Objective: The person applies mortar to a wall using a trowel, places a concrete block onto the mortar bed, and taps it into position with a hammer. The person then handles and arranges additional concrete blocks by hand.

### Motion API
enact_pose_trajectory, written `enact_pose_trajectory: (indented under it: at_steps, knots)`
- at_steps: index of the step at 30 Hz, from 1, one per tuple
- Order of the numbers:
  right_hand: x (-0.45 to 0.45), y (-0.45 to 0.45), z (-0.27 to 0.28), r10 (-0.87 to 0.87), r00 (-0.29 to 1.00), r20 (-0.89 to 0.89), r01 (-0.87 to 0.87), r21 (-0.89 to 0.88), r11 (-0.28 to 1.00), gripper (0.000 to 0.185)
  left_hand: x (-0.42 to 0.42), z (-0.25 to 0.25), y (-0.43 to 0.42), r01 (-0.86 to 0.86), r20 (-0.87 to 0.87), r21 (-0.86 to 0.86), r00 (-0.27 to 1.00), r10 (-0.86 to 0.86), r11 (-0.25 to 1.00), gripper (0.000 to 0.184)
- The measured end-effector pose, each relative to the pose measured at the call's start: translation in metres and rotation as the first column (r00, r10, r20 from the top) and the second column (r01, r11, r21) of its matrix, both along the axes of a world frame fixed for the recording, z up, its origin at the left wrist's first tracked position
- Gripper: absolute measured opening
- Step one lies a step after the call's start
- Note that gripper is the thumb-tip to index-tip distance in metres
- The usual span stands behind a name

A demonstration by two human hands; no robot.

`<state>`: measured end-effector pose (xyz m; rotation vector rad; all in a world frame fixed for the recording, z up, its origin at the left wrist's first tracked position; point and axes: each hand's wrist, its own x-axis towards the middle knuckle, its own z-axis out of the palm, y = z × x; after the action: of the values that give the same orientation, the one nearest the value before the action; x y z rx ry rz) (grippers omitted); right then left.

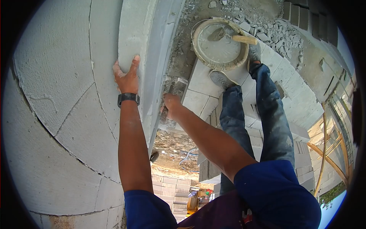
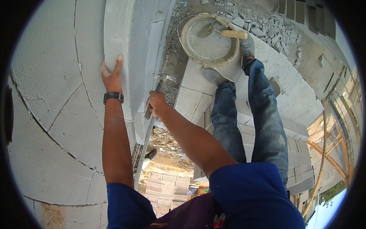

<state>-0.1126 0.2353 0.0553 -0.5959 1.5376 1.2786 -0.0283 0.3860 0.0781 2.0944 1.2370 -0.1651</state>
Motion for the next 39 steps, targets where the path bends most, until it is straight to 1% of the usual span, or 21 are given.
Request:
enact_pose_trajectory:
  at_steps: [2, 5, 6, 8, 10, 13, 16, 19, 20, 22, 25, 26, 27, 29, 32, 35, 39]
  knots:
    - [-0.003, 0.004, -0.004, -0.012, 1.0, -0.028, 0.012, 0.003, 1.0, 0.019, -0.004, -0.007, 0.005, 0.011, 0.0, 0.045, 1.0, -0.011, 0.999, 0.113]
    - [-0.021, -0.014, -0.022, -0.016, 0.999, 0.036, 0.01, 0.164, 0.986, 0.018, -0.002, -0.009, 0.005, 0.015, 0.006, 0.047, 1.0, -0.015, 0.999, 0.112]
    - [-0.018, -0.011, -0.012, 0.017, 0.999, 0.048, -0.022, 0.102, 0.995, 0.019, -0.002, -0.006, 0.004, 0.012, 0.005, 0.039, 1.0, -0.013, 0.999, 0.112]
    - [-0.03, 0.013, -0.019, 0.037, 0.998, 0.042, -0.039, 0.056, 0.998, 0.02, 0.0, -0.001, 0.001, 0.009, 0.005, 0.022, 1.0, -0.009, 1.0, 0.112]
    - [-0.018, 0.017, -0.011, -0.07, 0.982, -0.177, 0.067, -0.022, 0.997, 0.02, -0.001, -0.004, 0.003, 0.015, 0.009, 0.025, 1.0, -0.016, 1.0, 0.111]
    - [-0.033, 0.006, -0.018, -0.026, 0.997, -0.067, 0.036, 0.149, 0.988, 0.016, 0.001, -0.006, 0.003, 0.009, 0.022, 0.04, 1.0, -0.01, 0.999, 0.111]
    - [-0.043, 0.015, -0.009, -0.037, 0.995, -0.095, 0.039, 0.017, 0.999, 0.014, 0.0, -0.002, 0.002, 0.003, 0.024, 0.025, 1.0, -0.003, 1.0, 0.112]
    - [-0.039, -0.002, -0.019, 0.034, 0.99, -0.136, -0.005, 0.209, 0.978, 0.011, -0.002, -0.005, 0.003, 0.014, 0.019, 0.038, 1.0, -0.015, 0.999, 0.114]
    - [-0.037, -0.002, -0.022, 0.045, 0.993, -0.106, -0.026, 0.175, 0.984, 0.01, -0.001, -0.008, 0.004, 0.014, 0.024, 0.047, 1.0, -0.015, 0.999, 0.114]
    - [-0.035, -0.002, -0.01, 0.07, 0.995, -0.068, -0.062, 0.108, 0.992, 0.008, -0.003, -0.005, 0.002, 0.005, 0.008, 0.064, 1.0, -0.006, 0.998, 0.115]
    - [-0.039, -0.017, -0.039, -0.024, 0.994, -0.107, 0.059, 0.335, 0.94, 0.008, 0.0, -0.003, 0.001, 0.002, -0.005, 0.057, 1.0, -0.002, 0.998, 0.115]
    - [-0.04, -0.017, -0.043, 0.011, 0.997, -0.075, 0.013, 0.31, 0.951, 0.011, 0.0, -0.004, 0.001, 0.002, 0.001, 0.04, 1.0, -0.002, 0.999, 0.115]
    - [-0.036, -0.017, -0.039, 0.026, 0.998, -0.063, -0.01, 0.249, 0.968, 0.012, -0.002, -0.004, 0.002, 0.004, 0.004, 0.024, 1.0, -0.004, 1.0, 0.115]
    - [-0.027, -0.013, -0.028, 0.053, 0.998, -0.04, -0.048, 0.122, 0.991, 0.014, -0.004, -0.004, 0.002, 0.001, -0.008, 0.049, 1.0, -0.001, 0.999, 0.115]
    - [-0.025, -0.009, -0.032, 0.102, 0.994, -0.031, -0.1, 0.063, 0.993, 0.015, -0.001, -0.004, 0.0, -0.002, 0.005, 0.03, 1.0, 0.002, 1.0, 0.116]
    - [-0.051, -0.013, -0.056, 0.036, 0.999, -0.016, -0.032, 0.228, 0.973, 0.015, 0.0, -0.001, 0.0, 0.008, -0.004, 0.031, 1.0, -0.008, 0.999, 0.116]
    - [-0.044, -0.012, -0.038, 0.082, 0.997, -0.01, -0.078, 0.229, 0.97, 0.015, 0.0, 0.001, -0.001, 0.006, -0.024, 0.037, 1.0, -0.005, 0.999, 0.116]
